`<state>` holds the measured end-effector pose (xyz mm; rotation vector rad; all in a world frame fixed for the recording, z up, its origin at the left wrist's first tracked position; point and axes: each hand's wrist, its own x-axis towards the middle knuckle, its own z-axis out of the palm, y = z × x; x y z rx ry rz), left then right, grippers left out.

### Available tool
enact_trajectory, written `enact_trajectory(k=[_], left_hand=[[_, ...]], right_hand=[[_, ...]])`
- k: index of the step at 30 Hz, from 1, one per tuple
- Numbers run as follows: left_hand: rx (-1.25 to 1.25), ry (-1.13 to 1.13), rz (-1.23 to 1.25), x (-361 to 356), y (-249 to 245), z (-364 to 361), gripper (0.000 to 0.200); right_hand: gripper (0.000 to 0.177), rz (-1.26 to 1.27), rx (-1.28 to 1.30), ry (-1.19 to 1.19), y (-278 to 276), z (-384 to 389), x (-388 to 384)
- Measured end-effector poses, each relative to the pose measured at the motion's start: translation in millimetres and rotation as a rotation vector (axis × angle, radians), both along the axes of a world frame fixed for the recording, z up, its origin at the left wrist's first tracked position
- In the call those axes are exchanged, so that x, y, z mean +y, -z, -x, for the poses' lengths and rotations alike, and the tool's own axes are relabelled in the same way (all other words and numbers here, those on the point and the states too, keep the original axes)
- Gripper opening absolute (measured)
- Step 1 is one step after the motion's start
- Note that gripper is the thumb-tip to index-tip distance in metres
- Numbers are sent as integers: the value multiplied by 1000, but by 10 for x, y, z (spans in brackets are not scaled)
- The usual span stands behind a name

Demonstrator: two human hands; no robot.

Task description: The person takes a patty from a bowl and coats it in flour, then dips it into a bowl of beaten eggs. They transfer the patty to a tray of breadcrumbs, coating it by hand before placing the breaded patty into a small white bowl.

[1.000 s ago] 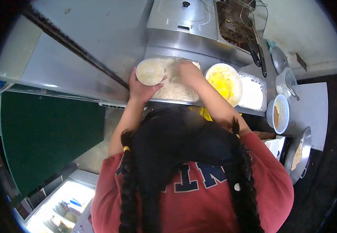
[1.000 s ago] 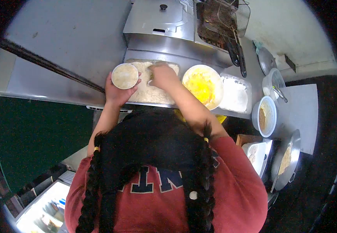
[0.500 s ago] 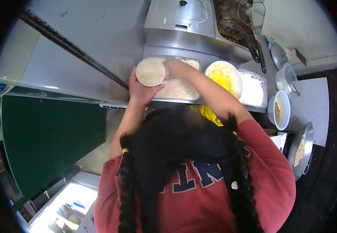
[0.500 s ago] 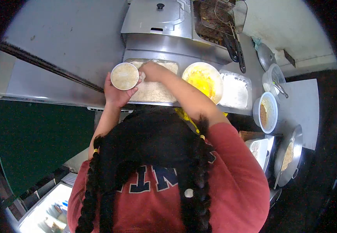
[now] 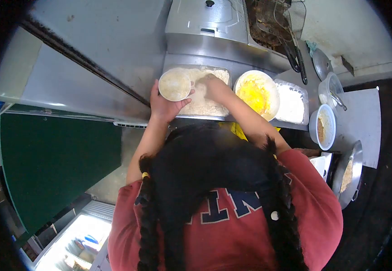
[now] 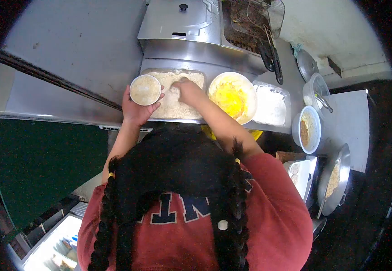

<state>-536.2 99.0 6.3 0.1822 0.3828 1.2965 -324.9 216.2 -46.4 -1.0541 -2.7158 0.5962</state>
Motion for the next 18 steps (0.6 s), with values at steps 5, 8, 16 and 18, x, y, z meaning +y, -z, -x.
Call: enact_trajectory(k=[5, 8, 16, 18], left_hand=[[23, -24, 56, 20, -15, -21, 73], [5, 3, 41, 27, -60, -9, 75], [16, 11, 49, 28, -8, -13, 76], [-6, 11, 23, 36, 10, -22, 76]], right_hand=[[51, -60, 398, 152, -141, -34, -123], [48, 92, 198, 115, -267, -267, -56], [53, 97, 47, 193, -216, 18, -110], [56, -3, -131, 111, -163, 126, -139]])
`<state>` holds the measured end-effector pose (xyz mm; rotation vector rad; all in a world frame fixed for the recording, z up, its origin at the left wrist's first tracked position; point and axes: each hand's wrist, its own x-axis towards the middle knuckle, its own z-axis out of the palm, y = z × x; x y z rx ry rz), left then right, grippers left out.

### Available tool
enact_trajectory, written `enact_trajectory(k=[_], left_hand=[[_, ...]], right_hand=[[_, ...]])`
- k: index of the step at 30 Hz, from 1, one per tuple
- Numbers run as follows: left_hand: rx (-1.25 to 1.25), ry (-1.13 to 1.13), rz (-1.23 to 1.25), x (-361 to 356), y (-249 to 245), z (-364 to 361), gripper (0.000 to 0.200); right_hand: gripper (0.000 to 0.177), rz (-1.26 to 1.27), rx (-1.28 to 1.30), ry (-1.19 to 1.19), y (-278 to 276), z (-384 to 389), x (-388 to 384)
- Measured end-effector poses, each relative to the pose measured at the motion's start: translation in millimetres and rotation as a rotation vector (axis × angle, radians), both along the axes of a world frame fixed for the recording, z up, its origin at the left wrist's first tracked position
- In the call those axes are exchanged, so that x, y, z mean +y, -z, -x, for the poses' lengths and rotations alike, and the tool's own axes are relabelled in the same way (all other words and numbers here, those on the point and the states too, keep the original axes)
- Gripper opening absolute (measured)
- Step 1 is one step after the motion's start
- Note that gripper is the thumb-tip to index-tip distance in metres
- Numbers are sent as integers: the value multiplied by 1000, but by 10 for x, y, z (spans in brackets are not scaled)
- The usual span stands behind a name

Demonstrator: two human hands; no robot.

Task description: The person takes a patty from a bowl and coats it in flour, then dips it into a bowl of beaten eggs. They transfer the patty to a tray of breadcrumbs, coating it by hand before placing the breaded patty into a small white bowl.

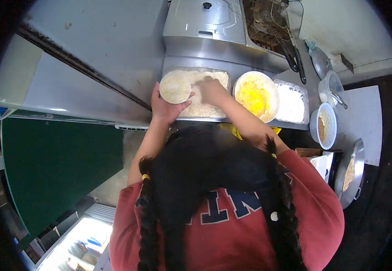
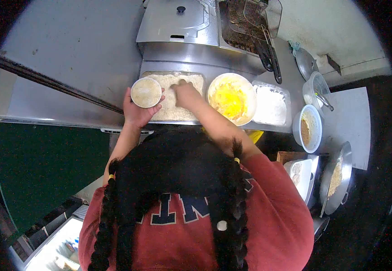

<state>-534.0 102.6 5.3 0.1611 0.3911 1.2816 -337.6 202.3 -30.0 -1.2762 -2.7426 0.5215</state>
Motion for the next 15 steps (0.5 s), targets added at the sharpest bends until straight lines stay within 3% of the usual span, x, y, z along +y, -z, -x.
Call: enact_trajectory(k=[2, 4, 5, 7, 8, 10, 11, 15], left_hand=[[1, 3, -8, 9, 12, 3, 77], [0, 4, -11, -14, 11, -3, 77], [10, -8, 9, -23, 10, -5, 77], [22, -17, 28, -37, -18, -15, 77], [41, -12, 33, -47, -36, -15, 77], [58, -19, 34, -38, -44, 4, 77], [51, -18, 32, -45, -31, 9, 77], [33, 7, -2, -31, 31, 22, 77]], right_hand=[[57, 17, 120, -37, 105, 22, 68], [53, -32, 415, 90, 55, 66, 36], [53, -30, 414, 87, 54, 54, 21], [47, -53, 481, -106, 43, -33, -2], [47, -54, 483, -107, 17, -112, 9], [44, 231, 84, 18, -296, -251, 1], [44, 246, 107, 145, -407, -283, -27], [50, 184, 149, 107, -246, -336, -5]])
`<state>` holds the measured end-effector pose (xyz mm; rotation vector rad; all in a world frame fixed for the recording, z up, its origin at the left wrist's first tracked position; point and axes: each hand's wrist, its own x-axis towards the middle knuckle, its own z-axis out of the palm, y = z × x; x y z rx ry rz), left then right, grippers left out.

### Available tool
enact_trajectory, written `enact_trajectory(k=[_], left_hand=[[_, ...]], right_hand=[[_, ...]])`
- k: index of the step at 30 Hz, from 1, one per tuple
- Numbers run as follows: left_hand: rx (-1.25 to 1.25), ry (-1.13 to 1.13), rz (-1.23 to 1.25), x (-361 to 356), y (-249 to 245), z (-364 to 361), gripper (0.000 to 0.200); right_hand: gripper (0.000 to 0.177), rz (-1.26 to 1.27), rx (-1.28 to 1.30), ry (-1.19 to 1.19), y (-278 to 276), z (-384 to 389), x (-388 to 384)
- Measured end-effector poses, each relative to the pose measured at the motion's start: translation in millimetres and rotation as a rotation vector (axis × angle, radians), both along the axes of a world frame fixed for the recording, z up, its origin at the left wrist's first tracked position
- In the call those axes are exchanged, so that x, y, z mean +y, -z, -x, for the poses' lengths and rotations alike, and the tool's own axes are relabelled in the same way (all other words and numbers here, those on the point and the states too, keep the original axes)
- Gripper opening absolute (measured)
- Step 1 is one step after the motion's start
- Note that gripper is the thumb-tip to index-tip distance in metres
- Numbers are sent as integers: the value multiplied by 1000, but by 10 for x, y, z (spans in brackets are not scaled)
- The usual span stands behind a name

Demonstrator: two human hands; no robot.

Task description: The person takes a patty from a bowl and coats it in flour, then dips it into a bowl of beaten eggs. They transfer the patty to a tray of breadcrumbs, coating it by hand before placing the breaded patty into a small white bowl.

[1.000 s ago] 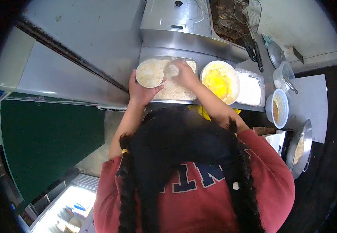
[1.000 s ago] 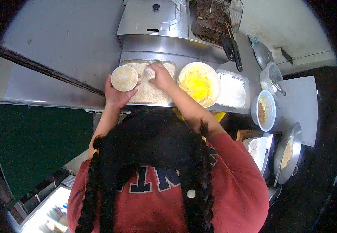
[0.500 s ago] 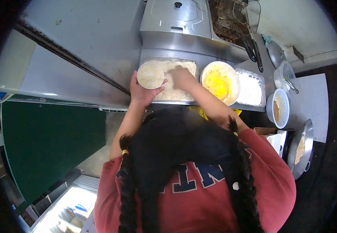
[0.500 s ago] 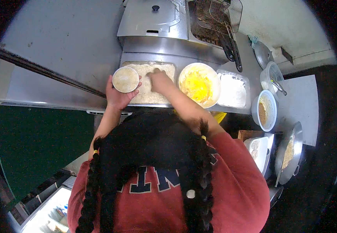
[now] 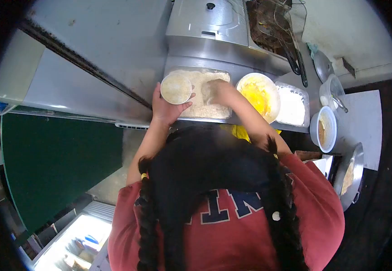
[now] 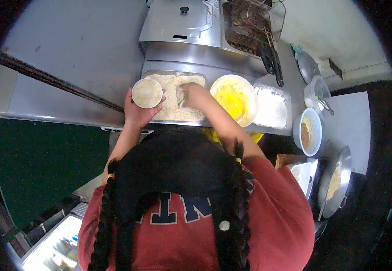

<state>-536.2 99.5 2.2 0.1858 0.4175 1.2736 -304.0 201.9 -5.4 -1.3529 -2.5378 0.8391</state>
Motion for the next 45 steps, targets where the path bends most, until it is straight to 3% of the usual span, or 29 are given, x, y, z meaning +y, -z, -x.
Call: enact_trajectory(k=[2, 6, 9, 11, 12, 14, 18, 20, 23, 25, 27, 28, 30, 33, 38, 40, 45], left_hand=[[1, 4, -2, 12, -19, -14, 76], [10, -21, 30, 14, -57, -52, 76], [13, -18, 32, 28, -12, -40, 76], [9, -14, 31, 13, -39, -52, 75], [4, -15, 28, 17, -51, -45, 75], [5, -11, 16, 33, -3, -22, 75], [-4, 2, 1, 36, 17, -34, 75], [-8, -1, 9, 37, 10, -43, 75], [-17, -6, 26, 58, 27, -48, 75], [-20, -16, 41, 55, 40, -36, 75], [-1, -22, 16, 53, 48, -23, 76], [0, -22, 16, 45, 26, -18, 76], [13, -44, 41, 33, -20, 0, 77], [19, -61, 32, 26, -9, 54, 76], [-35, -60, 3, 21, -33, 52, 77], [-67, -52, -34, 31, -59, 56, 77], [-71, -41, -85, 19, -44, 48, 77]], right_hand=[[55, -158, -21, -226, 348, 94, 33], [57, -64, -9, -225, 439, 307, 106], [46, -269, 211, -23, 207, 316, -5], [37, -347, 243, -253, 346, 162, 18], [37, -349, 243, -257, 192, 108, 10], [31, 73, -87, -103, -273, 28, -64], [42, 38, -94, 97, -111, 19, 37], [42, -124, 58, -42, 217, 73, 10], [48, -154, -38, -165, 476, 230, 34], [51, -162, 68, -157, 412, 301, 29], [48, -280, 357, -16, 279, 323, -2], [48, -280, 358, -16, 215, 275, 4], [39, -12, 3, -209, 55, 144, 44], [33, 49, -95, -77, -198, 196, 137], [47, -24, -21, -159, -192, 638, 121], [55, -337, -119, -336, 188, 745, 116], [54, -140, -108, -390, 466, 780, 439]])
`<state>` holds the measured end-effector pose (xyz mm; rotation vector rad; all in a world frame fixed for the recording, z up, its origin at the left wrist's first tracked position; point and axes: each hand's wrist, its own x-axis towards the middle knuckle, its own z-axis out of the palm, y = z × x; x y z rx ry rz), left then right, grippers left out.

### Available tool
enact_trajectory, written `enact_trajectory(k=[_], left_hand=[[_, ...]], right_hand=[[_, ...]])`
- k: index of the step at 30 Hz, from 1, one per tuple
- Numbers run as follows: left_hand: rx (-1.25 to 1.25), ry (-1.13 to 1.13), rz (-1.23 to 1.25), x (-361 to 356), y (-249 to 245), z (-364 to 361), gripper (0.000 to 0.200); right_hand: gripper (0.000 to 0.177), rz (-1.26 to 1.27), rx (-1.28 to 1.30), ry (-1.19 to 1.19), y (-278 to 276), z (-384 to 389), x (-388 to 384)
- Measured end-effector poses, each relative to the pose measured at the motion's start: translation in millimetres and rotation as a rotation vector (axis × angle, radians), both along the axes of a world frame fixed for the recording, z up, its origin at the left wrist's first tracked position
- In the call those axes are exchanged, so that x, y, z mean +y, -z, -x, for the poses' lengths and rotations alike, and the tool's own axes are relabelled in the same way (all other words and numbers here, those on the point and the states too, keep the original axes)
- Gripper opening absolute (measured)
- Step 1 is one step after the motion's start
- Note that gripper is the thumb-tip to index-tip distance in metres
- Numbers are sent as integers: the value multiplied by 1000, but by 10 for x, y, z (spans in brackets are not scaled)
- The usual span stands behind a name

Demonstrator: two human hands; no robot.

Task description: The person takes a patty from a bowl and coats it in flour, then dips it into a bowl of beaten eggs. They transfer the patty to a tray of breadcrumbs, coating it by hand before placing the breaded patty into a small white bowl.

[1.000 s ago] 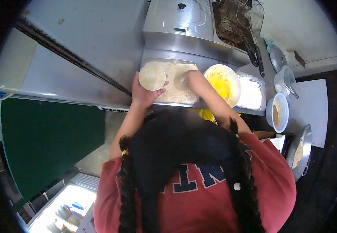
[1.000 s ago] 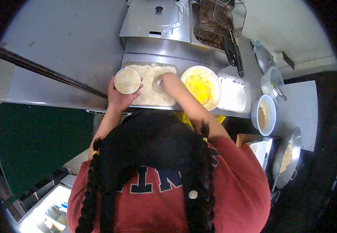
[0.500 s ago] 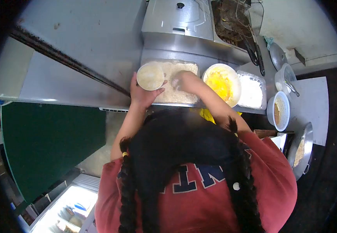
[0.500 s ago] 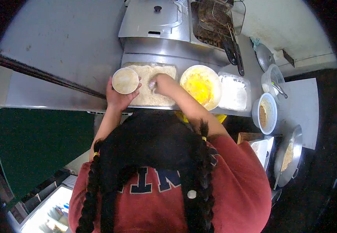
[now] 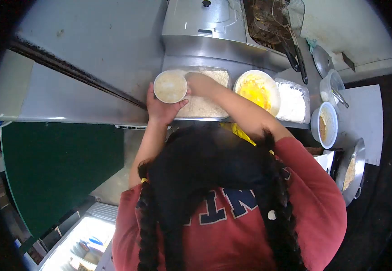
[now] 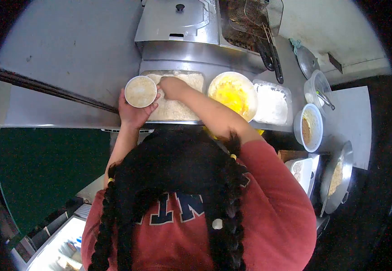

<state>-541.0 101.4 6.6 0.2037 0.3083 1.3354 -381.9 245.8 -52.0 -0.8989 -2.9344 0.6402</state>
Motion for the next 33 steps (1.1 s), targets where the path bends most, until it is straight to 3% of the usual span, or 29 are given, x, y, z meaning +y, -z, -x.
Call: enact_trajectory(k=[5, 11, 15, 17, 21, 23, 27, 29, 30, 33], left_hand=[[43, -29, 30, -8, 5, 6, 79], [19, 6, 17, 20, -24, -44, 80], [32, 12, 35, 31, -24, -67, 80], [36, 17, 35, 41, 3, -75, 80], [6, 37, 52, 24, 3, -87, 78], [18, 27, 61, 3, 10, -92, 78], [49, 6, 106, 5, -37, -121, 76], [53, 4, 94, 2, -44, -102, 76], [54, 8, 91, -12, -36, -102, 76], [45, 6, 102, -24, -54, -110, 77]], right_hand=[[50, 150, 11, 80, -568, -211, 66], [51, 92, -152, 86, -853, -468, -61], [54, 135, -129, 123, -377, -585, -124], [61, 44, -61, 133, 21, -610, -178], [67, 43, 3, 101, -166, -580, -238], [60, -31, 366, 353, -215, -568, -311], [46, -61, 399, 409, -517, -654, -556], [37, 66, 57, 217, -513, -826, -530], [37, 66, 57, 215, -597, -833, -518], [40, 189, -75, 419, -797, -825, -460]])
